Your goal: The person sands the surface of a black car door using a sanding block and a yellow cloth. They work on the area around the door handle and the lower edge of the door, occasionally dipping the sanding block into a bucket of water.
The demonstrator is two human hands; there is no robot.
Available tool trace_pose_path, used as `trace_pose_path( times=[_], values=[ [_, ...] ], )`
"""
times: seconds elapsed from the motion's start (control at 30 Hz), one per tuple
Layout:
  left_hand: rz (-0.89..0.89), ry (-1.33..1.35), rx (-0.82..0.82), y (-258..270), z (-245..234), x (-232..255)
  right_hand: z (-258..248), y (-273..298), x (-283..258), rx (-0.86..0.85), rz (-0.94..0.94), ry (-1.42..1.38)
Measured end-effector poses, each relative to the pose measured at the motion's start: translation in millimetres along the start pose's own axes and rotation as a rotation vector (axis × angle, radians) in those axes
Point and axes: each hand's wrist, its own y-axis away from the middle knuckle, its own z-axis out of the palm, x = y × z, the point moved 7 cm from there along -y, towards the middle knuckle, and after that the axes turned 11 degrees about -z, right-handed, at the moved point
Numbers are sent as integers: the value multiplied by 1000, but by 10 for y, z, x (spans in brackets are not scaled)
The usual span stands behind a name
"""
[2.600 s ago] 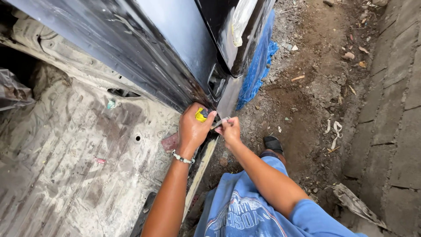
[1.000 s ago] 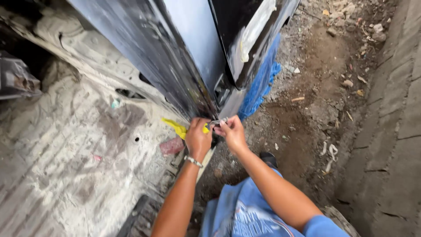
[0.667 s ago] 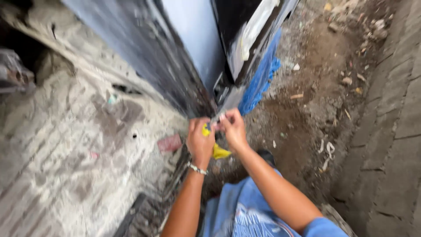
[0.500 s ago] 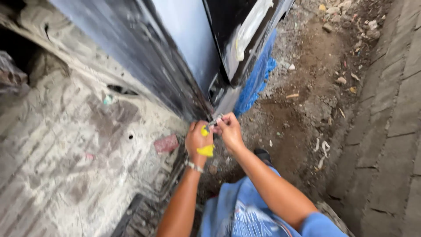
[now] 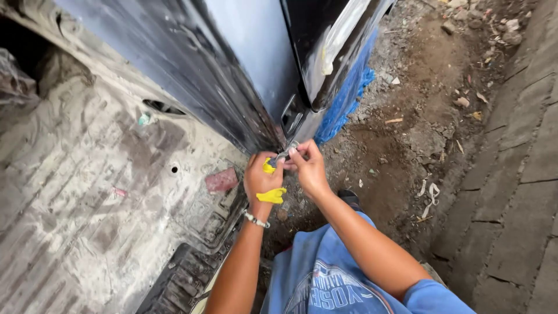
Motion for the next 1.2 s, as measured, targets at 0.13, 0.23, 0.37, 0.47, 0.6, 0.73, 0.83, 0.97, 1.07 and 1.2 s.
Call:
trace_pose_path(
  times=[0.13, 0.23, 0.37, 0.47, 0.6, 0.73, 0.83, 0.97, 1.07, 1.2],
  values=[
    [-150, -124, -59, 146, 300, -445, -413, 80, 642, 60, 158, 6],
    [-36, 54, 34, -67, 31, -33, -101, -117, 142, 28, 78, 71],
    [-37, -6, -17, -13, 73, -143, -147, -16, 308, -31, 39, 9],
    [-36, -132, -48, -45, 346, -463, -535, -85, 1038, 37, 109, 25],
    [13, -55, 7, -57, 202, -319, -315, -28, 558, 63, 129, 26],
    [74, 16, 1, 102, -81, 31, -57, 157, 101, 6, 88, -65],
    [129, -50, 8, -89, 219, -339, -336, -82, 794, 59, 114, -42],
    [-71, -204, -90, 169, 479, -693, -759, 59, 1437, 144, 184, 13],
    [-53, -75, -33, 175, 387, -407, -496, -10, 678, 150, 31, 104],
    [117, 136, -45, 292, 65, 264, 110, 91, -639, 135, -264, 199]
  ],
)
